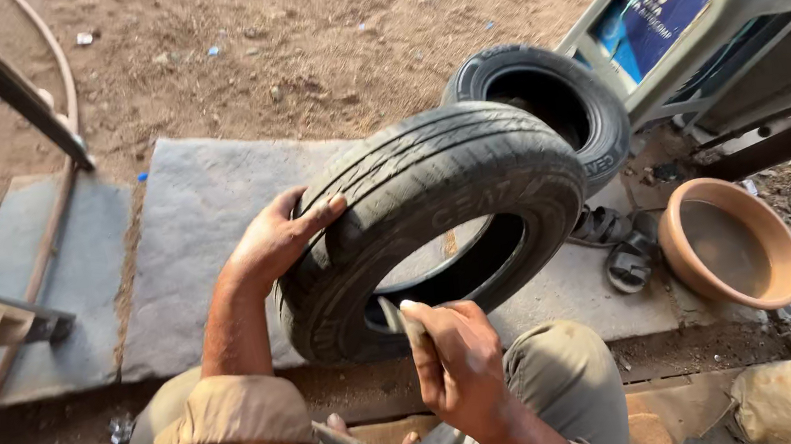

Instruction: The person uses a wrench and their hands to pry a tire off a metal rim, then wipes the interior of the tire and checks the edge of the rim while sitting on the floor.

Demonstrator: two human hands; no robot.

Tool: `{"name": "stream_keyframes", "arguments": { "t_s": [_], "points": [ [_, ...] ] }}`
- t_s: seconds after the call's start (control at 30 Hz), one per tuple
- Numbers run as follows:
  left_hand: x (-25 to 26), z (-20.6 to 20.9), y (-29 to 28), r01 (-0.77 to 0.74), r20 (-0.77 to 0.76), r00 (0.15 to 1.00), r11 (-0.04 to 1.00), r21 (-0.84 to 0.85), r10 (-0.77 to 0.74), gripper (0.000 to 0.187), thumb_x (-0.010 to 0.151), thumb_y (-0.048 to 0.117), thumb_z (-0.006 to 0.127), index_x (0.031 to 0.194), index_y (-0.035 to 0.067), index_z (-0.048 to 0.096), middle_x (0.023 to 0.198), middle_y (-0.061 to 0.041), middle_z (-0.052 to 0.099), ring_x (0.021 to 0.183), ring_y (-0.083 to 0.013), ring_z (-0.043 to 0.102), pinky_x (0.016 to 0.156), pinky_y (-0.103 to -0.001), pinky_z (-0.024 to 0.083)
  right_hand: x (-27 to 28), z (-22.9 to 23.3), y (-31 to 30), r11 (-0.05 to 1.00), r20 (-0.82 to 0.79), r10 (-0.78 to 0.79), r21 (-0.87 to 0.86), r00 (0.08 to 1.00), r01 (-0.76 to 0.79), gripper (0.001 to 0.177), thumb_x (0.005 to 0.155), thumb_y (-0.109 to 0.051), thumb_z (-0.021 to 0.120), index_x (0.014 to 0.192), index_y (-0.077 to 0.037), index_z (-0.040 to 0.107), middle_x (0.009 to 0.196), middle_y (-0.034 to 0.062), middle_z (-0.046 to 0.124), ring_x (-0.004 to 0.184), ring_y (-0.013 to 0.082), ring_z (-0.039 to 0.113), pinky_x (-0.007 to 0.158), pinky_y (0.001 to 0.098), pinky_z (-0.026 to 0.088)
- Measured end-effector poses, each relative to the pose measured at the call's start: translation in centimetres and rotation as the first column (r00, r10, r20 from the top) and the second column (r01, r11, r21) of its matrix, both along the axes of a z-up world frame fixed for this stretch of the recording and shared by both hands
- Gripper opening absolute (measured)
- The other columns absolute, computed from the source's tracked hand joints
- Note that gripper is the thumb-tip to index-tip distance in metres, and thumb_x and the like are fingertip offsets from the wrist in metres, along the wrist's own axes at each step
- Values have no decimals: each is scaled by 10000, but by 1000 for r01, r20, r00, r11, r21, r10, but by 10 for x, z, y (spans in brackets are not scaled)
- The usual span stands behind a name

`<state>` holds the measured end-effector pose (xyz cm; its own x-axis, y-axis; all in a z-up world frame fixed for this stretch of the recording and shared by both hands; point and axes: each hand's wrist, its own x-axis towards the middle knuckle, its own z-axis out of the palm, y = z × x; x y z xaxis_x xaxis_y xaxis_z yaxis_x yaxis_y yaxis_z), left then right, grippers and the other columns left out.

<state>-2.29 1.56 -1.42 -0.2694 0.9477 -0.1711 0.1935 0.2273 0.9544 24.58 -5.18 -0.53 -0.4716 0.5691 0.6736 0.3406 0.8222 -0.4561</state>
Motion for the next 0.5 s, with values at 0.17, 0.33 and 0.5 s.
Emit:
{"name": "stream_keyframes", "arguments": {
  "t_s": [0.17,0.33,0.5],
  "points": [
    [5,-11,1,-63,-60,996,998,10,63,816,763,606,770,1349,52,642,1249,-123,729,1168,-211,659,1005,-347,486,-16,-3,14,994,363,-68,-57,929,95,233,899,-85,687,1130,-71,717,704,95,673,627,303,672,739,430,532],
    [10,-22,10,-75,-106,991,994,81,83,899,765,612,803,1405,23,577,1334,-164,669,1236,-249,629,1039,-361,474,2,1,2,993,97,80,77,992,-87,230,934,-76,672,1161,-41,691,747,74,664,663,268,665,816,445,533],
    [21,-8,7,-36,82,996,994,108,27,860,721,585,799,1371,50,626,1269,-135,744,1175,-234,686,1005,-353,511,1,0,23,990,193,-121,94,974,105,117,956,-96,706,1067,-67,688,765,103,682,658,270,657,781,406,524]
  ]
}}
